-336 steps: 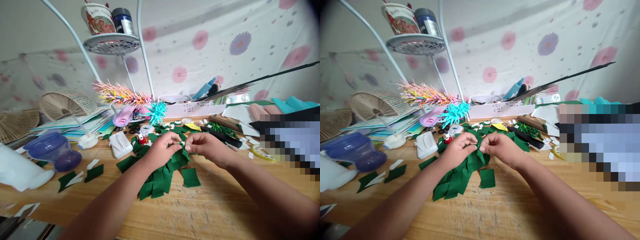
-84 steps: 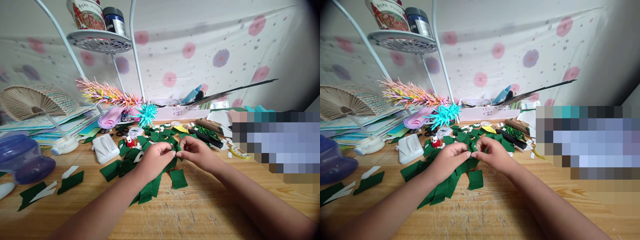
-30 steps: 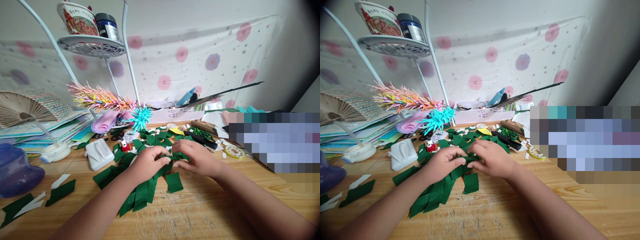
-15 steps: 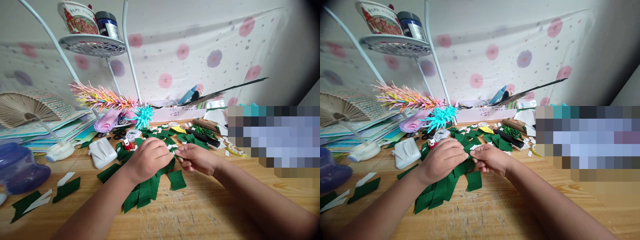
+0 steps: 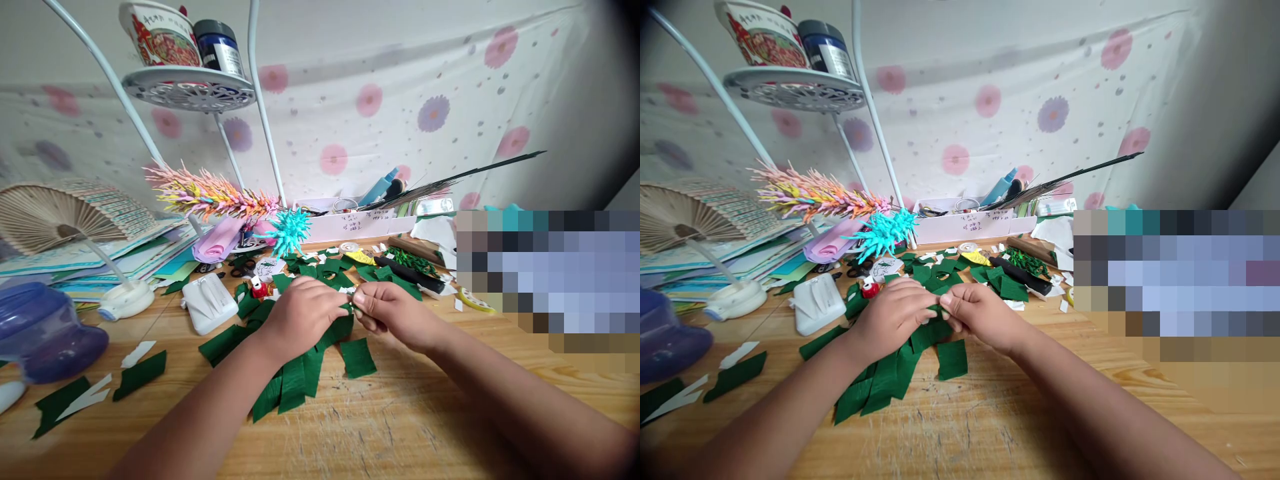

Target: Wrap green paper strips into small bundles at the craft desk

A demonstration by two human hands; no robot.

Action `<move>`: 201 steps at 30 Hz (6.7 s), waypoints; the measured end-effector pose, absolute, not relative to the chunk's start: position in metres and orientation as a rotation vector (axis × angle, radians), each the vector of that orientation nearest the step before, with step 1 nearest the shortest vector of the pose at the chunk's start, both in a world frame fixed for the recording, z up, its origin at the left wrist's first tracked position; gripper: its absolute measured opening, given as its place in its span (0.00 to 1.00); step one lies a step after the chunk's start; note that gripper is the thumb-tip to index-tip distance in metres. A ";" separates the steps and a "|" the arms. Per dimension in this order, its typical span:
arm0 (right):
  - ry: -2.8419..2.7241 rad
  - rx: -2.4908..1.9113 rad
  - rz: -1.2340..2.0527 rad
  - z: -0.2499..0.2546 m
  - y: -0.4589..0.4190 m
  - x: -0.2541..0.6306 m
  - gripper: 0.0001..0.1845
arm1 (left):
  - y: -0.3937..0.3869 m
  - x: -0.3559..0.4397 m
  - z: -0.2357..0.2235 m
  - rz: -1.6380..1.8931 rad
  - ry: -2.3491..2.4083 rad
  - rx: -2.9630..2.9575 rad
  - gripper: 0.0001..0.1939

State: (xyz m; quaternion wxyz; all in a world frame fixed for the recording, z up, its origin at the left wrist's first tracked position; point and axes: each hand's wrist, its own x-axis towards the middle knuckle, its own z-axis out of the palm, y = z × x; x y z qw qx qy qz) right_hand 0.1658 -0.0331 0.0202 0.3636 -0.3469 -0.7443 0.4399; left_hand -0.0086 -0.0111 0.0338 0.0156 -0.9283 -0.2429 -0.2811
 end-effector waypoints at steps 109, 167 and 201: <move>-1.921 -0.892 0.946 0.027 -0.033 0.173 0.09 | -0.012 -0.001 0.029 -1.201 -1.366 -3.491 0.06; -1.207 -0.855 1.439 0.007 -0.037 0.139 0.09 | -0.020 -0.004 0.034 -0.896 -0.411 -2.392 0.04; -2.154 -0.845 0.601 0.016 -0.027 0.171 0.10 | -0.013 -0.004 0.033 -0.707 -1.111 -3.114 0.05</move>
